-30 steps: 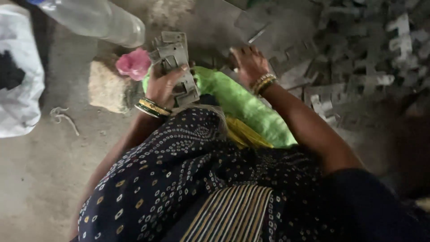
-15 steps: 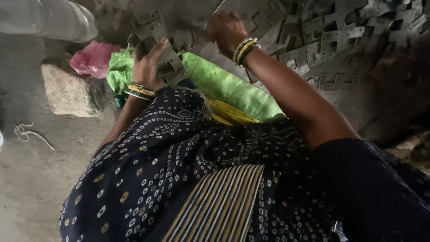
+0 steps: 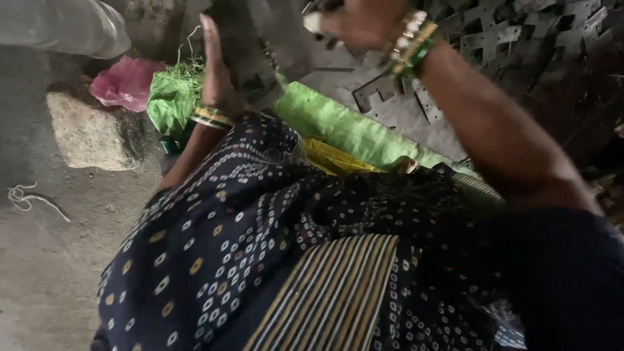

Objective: The person picks up metal parts from a floor and stacks them into a larger metal bracket, then moves the bracket aside.

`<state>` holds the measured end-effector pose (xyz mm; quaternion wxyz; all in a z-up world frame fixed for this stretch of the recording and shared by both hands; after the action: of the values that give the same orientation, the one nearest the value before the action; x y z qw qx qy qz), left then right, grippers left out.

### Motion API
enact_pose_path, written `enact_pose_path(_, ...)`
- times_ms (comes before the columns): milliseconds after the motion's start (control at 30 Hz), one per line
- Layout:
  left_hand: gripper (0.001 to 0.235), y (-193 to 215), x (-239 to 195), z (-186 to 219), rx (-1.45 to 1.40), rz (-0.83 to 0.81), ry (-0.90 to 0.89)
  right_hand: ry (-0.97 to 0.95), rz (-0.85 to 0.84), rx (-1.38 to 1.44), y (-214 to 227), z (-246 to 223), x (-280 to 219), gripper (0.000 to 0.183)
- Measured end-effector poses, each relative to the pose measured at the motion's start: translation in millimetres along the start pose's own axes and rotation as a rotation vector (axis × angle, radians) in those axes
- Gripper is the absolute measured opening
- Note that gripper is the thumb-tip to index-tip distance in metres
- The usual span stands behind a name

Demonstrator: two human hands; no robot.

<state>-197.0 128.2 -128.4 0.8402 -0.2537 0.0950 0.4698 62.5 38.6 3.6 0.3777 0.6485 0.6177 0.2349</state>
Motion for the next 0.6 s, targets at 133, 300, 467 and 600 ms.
enact_pose_path(133, 0.102, -43, 3, -5, 0.207, 0.023, 0.197, -0.079, -0.214, -0.530, -5, 39, -73, 0.051)
enact_pose_path(300, 0.090, -98, -10, 17, -0.237, -0.223, 0.268, 0.352, -0.130, -0.933, -37, 50, -149, 0.029)
enact_pose_path(467, 0.086, -115, -28, 45, -0.285, -0.247, 0.289, 0.278, -0.190, -0.818, -41, 70, -139, 0.056)
enact_pose_path(600, 0.082, -105, -26, 36, -0.150, -0.190, 0.285, 0.085, -0.551, -0.828, -54, 83, -130, 0.053)
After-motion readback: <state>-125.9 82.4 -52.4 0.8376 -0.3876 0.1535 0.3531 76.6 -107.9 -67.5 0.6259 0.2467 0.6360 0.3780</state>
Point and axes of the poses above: each hand's wrist, its own x-axis towards the middle knuckle, its own y-axis out of the back of the hand, z = x × y, the point moved 10 cm from there along x, towards the middle knuckle, and after that the axes turned 6 degrees about z, right-handed, at the moved point
